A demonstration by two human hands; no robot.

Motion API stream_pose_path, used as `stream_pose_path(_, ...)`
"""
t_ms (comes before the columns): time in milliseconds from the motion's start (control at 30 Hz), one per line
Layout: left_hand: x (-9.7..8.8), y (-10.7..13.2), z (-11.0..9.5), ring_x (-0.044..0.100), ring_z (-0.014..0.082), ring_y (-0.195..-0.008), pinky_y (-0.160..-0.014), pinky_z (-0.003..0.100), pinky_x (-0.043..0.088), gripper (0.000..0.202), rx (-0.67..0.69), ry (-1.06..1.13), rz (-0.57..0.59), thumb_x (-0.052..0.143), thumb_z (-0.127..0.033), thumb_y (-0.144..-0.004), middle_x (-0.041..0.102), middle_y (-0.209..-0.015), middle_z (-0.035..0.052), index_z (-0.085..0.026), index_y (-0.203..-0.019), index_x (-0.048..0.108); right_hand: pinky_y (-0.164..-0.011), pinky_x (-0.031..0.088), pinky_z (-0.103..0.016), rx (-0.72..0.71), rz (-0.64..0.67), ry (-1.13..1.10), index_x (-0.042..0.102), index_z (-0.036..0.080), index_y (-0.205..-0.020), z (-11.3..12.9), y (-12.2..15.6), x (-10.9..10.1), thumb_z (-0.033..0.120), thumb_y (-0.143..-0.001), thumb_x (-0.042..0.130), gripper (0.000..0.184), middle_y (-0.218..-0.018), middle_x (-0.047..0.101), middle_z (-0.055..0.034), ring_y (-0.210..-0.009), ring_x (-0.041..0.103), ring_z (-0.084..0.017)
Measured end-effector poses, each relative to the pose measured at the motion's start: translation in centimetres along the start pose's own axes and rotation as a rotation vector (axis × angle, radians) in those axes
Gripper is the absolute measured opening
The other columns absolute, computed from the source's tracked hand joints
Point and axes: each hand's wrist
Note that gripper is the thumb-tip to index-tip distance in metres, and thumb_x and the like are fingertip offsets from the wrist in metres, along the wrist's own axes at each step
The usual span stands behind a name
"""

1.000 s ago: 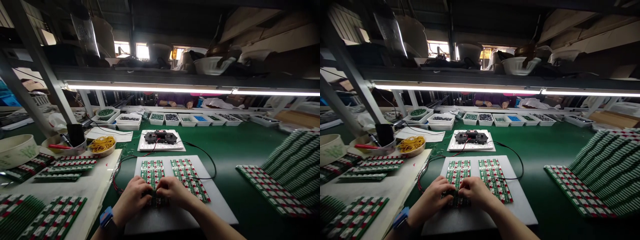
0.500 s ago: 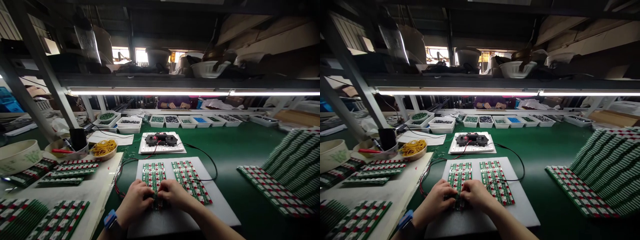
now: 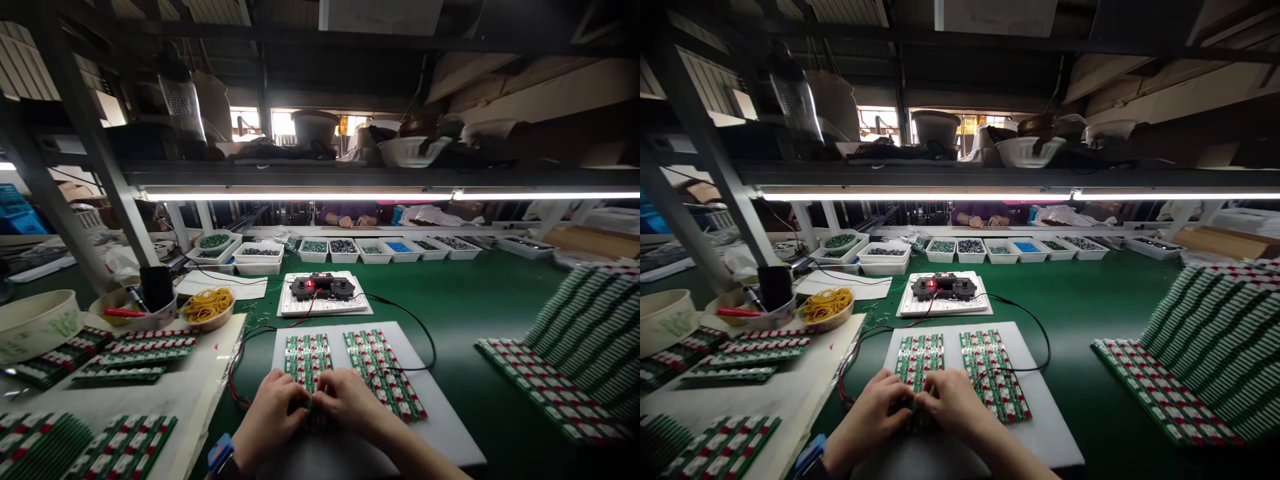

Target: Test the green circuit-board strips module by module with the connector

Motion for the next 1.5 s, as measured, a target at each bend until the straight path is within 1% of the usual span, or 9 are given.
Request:
stream_pose_path(133,-0.2,0.0,-0.1,0.054,0.0218,-0.094,-0.087,0.033,0.042,0.018,0.011,-0.01,0.007,0.062,-0.014,-0.074,0.067,-0.087,0.0017,-0.022,-0.086,0.072,-0.068,0.038,-0.023,-0.017,0.063,-0.07,0.074,0.023,-0.079,-0.6,0.2,-0.5,0.023,-0.076,0.065,0.01,-0.07,0.072,0.0017,-0.068,0.061,-0.015)
stream_pose_path(233,-0.3,-0.1,-0.2,0.054,0.0223,-0.095,-0.088,0.034,0.042,0.019,0.009,-0.013,0.023,0.061,-0.015,-0.075,0.066,-0.089,0.002,-0.023,-0.089,0.071,-0.068,0.039,-0.022,-0.012,0.063,-0.109,0.075,0.023,-0.08,-0.9,0.2,-0.4,0.022,-0.075,0.065,0.012,-0.072,0.073,0.0015,-0.069,0.062,-0.015)
stream_pose_path(433,-0.3,0.1,-0.4,0.053,0.022,-0.095,-0.09,0.035,0.041,0.027,0.021,-0.033,0.023,0.057,-0.011,-0.074,0.066,-0.092,0.0022,-0.022,-0.096,0.069,-0.065,0.039,-0.021,-0.013,0.049,-0.133,0.076,0.022,-0.08,-1.2,0.0,-0.1,0.022,-0.074,0.065,0.012,-0.07,0.072,0.0014,-0.066,0.06,-0.014)
stream_pose_path(633,-0.1,0.1,-0.3,0.053,0.0225,-0.096,-0.089,0.035,0.041,0.019,-0.001,-0.041,0.021,0.061,-0.016,-0.076,0.066,-0.091,0.0019,-0.023,-0.09,0.07,-0.061,0.038,-0.02,0.003,0.052,-0.118,0.075,0.02,-0.08,-1.2,-0.2,0.0,0.022,-0.075,0.064,0.013,-0.07,0.072,0.0002,-0.066,0.06,-0.014)
stream_pose_path(767,-0.1,0.0,-0.3,0.053,0.0228,-0.097,-0.09,0.036,0.041,0.02,-0.016,-0.044,0.025,0.061,-0.015,-0.076,0.067,-0.092,0.0018,-0.023,-0.092,0.071,-0.059,0.037,-0.02,0.002,0.05,-0.119,0.075,0.02,-0.081,-1.5,-0.2,0.3,0.023,-0.075,0.064,0.013,-0.07,0.072,0.0001,-0.066,0.06,-0.014)
stream_pose_path(900,0.0,0.0,-0.3,0.053,0.0226,-0.098,-0.091,0.036,0.041,0.02,-0.006,-0.044,0.008,0.06,-0.016,-0.078,0.067,-0.092,0.0019,-0.024,-0.091,0.071,-0.06,0.039,-0.02,-0.003,0.037,-0.124,0.075,0.02,-0.08,-1.5,-0.2,0.5,0.022,-0.076,0.062,0.014,-0.072,0.073,-0.0004,-0.068,0.062,-0.014)
stream_pose_path(1100,0.4,0.1,-0.4,0.053,0.0236,-0.097,-0.09,0.038,0.042,0.019,0.011,-0.082,-0.044,0.06,-0.014,-0.078,0.066,-0.09,0.0027,-0.023,-0.089,0.072,-0.064,0.04,-0.021,0.045,0.054,-0.121,0.073,0.019,-0.076,-1.1,-0.3,0.3,0.017,-0.075,0.063,0.01,-0.076,0.073,-0.0009,-0.073,0.063,-0.016)
stream_pose_path(1333,-0.2,0.1,-0.7,0.053,0.0244,-0.098,-0.091,0.039,0.041,0.015,0.004,-0.123,-0.027,0.066,-0.013,-0.076,0.068,-0.089,0.0028,-0.021,-0.088,0.072,-0.061,0.039,-0.019,0.027,0.056,-0.301,0.073,0.017,-0.077,-1.8,-0.3,0.9,0.013,-0.07,0.065,0.011,-0.072,0.071,0.001,-0.066,0.059,-0.012)
stream_pose_path(1500,-0.1,0.2,-0.8,0.053,0.0247,-0.099,-0.093,0.04,0.041,0.013,0.01,-0.154,-0.03,0.066,-0.013,-0.077,0.068,-0.09,0.0032,-0.02,-0.088,0.071,-0.059,0.038,-0.019,0.013,0.022,-0.296,0.074,0.017,-0.076,-2.1,-0.4,1.2,0.014,-0.07,0.066,0.011,-0.068,0.068,0.0015,-0.063,0.056,-0.011)
Point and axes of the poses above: each hand's wrist, its own y-axis away from the middle knuckle, its own x-axis out of the palm, z = x × y
